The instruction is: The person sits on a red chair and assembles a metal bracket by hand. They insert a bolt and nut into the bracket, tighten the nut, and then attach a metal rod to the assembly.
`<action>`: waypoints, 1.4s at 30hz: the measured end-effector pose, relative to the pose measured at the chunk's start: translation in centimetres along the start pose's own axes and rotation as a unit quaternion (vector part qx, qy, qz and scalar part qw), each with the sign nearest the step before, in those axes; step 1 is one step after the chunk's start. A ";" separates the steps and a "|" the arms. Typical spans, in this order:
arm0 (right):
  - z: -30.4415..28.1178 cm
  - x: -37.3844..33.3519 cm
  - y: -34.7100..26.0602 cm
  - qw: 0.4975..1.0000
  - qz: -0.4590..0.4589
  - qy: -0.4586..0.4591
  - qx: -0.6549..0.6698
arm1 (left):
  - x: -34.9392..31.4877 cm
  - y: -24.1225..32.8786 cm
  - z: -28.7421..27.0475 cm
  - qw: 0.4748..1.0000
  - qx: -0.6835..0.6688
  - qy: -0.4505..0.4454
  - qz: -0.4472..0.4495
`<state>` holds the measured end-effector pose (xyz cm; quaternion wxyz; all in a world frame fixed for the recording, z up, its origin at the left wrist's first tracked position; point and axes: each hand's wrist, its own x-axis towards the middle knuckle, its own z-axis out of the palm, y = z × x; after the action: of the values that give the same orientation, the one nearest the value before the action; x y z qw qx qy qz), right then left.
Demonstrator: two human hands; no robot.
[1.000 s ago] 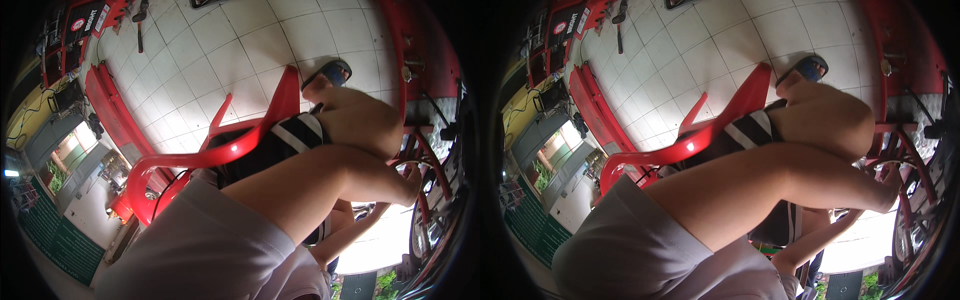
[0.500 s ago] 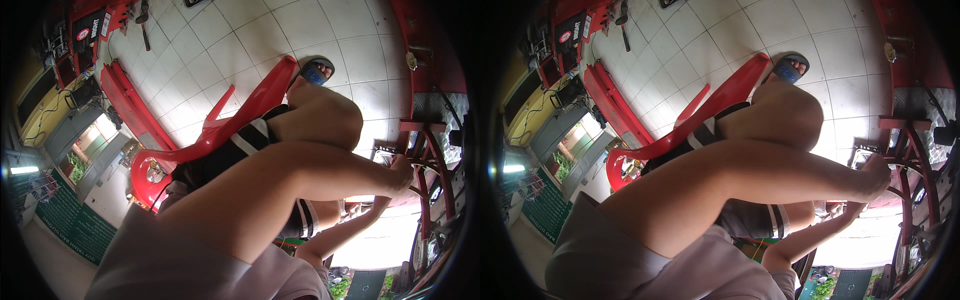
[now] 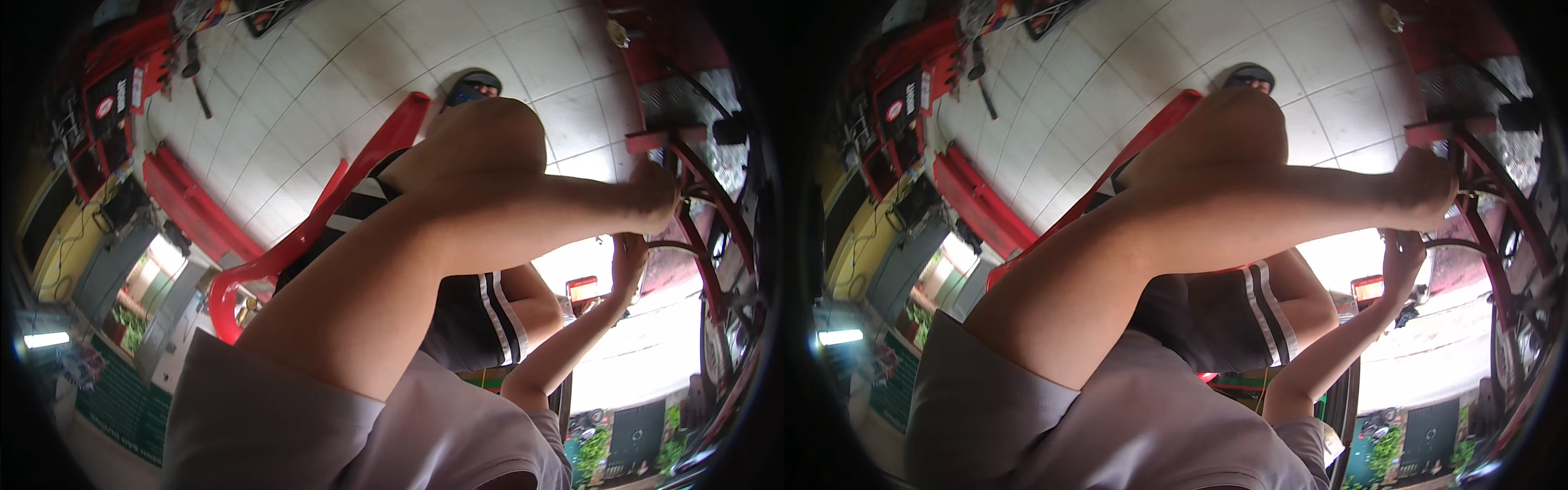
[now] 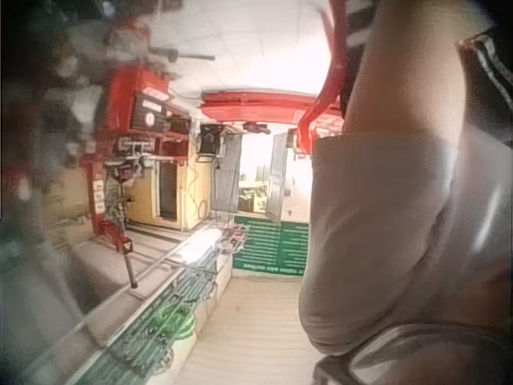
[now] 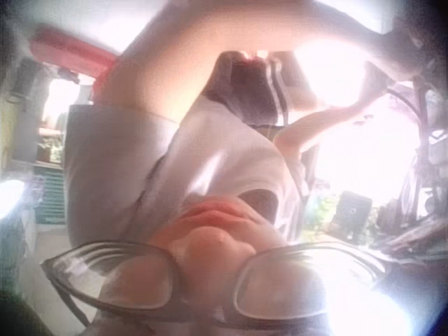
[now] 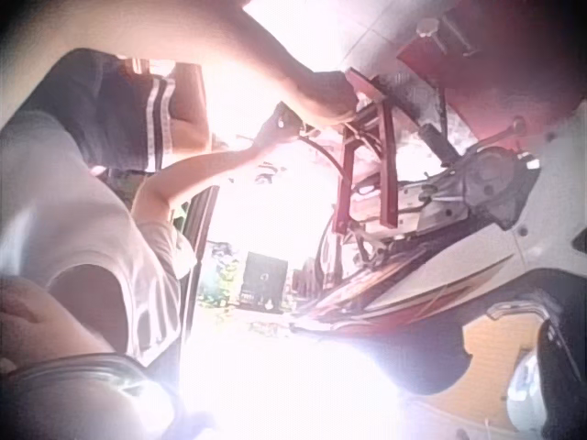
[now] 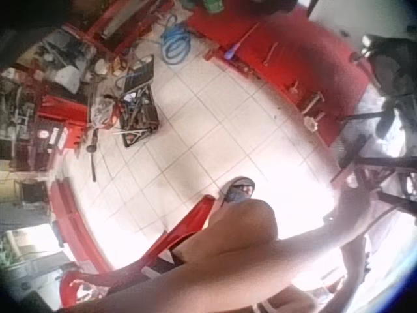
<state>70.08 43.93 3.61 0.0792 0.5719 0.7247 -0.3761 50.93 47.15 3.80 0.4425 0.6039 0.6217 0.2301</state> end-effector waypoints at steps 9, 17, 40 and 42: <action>1.4 -0.4 -2.6 0.987 -0.071 0.141 -0.025 | 1.4 2.4 4.1 0.987 -0.046 0.151 -0.014; -0.4 -13.4 -1.5 0.940 -0.072 0.331 0.043 | -1.6 -0.3 3.1 0.982 -0.034 0.183 0.043; 7.1 -20.9 2.5 0.903 0.152 0.375 0.144 | 0.2 2.2 -1.0 0.945 0.326 -0.004 0.021; 7.0 -20.9 3.4 0.893 0.160 0.401 0.126 | -0.1 2.3 -1.1 0.941 0.335 -0.029 0.041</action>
<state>77.88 23.58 8.48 -0.2320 0.7873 0.5404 -0.1853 51.24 47.75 6.30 0.2223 0.7485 0.6247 0.0091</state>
